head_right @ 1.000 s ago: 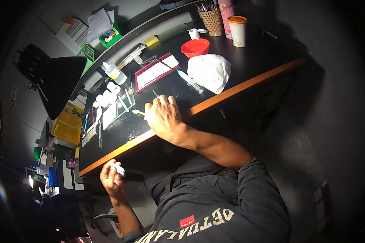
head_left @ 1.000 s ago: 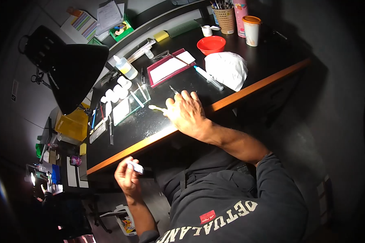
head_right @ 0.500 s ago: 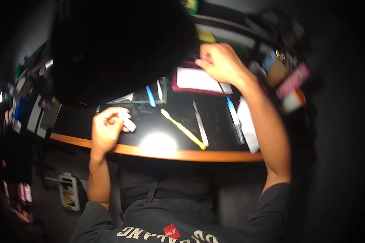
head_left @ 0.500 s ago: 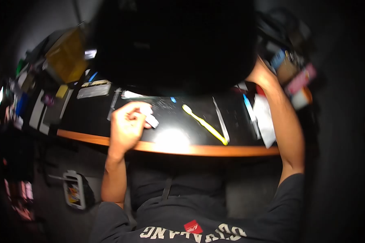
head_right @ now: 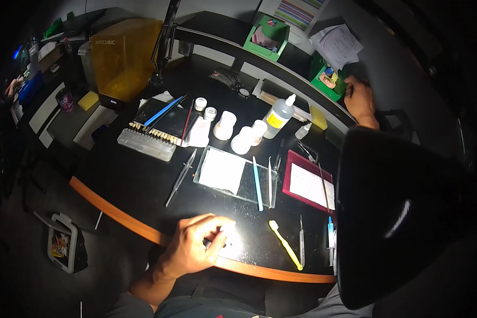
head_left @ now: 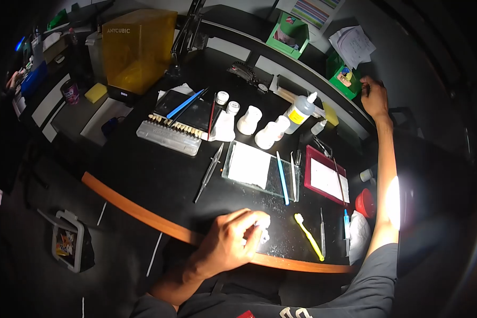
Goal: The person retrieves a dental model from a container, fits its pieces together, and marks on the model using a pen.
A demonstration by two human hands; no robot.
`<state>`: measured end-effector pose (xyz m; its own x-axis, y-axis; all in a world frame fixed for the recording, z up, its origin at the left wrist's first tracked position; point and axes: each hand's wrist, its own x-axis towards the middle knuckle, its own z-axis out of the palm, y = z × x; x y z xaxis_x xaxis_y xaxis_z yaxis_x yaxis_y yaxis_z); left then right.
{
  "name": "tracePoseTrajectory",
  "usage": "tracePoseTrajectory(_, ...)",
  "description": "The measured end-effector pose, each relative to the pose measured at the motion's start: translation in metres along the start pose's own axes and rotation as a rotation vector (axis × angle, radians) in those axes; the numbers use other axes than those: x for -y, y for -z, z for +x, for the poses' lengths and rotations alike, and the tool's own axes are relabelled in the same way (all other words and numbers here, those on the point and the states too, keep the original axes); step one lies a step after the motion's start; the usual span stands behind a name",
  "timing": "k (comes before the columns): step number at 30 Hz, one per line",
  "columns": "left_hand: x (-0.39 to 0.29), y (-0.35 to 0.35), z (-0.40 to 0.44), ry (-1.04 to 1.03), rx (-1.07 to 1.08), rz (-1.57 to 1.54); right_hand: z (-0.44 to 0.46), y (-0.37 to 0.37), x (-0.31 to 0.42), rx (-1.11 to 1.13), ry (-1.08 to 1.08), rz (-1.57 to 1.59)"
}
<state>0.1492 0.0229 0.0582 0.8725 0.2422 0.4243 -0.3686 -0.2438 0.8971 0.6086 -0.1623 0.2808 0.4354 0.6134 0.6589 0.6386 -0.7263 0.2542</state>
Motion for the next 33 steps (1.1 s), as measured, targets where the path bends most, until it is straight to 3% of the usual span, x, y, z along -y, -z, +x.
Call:
tracePoseTrajectory(5,-0.002,0.003,0.000,-0.027,-0.024,-0.014,0.020,-0.005,0.003,0.205,-0.140,0.036)
tracePoseTrajectory(8,-0.002,0.003,0.000,-0.042,-0.037,-0.027,0.016,0.003,0.022,0.127,0.005,-0.122)
tracePoseTrajectory(18,-0.002,0.003,-0.001,-0.018,-0.021,-0.038,0.000,-0.021,0.024,0.186,-0.168,-0.065)
tracePoseTrajectory(21,-0.003,0.004,-0.001,-0.016,-0.015,-0.035,0.006,-0.032,-0.005,0.069,-0.175,0.106)
tracePoseTrajectory(24,-0.002,0.004,-0.001,-0.024,-0.024,-0.041,0.015,-0.025,-0.014,0.098,-0.358,0.656)
tracePoseTrajectory(25,-0.002,0.003,-0.001,-0.028,-0.029,-0.044,0.014,-0.011,0.009,-0.023,-0.366,0.688)
tracePoseTrajectory(29,-0.002,0.004,-0.002,-0.016,-0.023,-0.051,0.025,0.003,0.002,-0.104,-0.321,1.079)
tracePoseTrajectory(32,-0.003,0.004,-0.001,-0.022,-0.027,-0.052,0.029,-0.005,0.002,-0.337,-0.471,1.189)
tracePoseTrajectory(33,-0.003,0.004,-0.002,-0.019,-0.027,-0.053,0.029,-0.001,0.008,-0.287,-0.529,1.139)
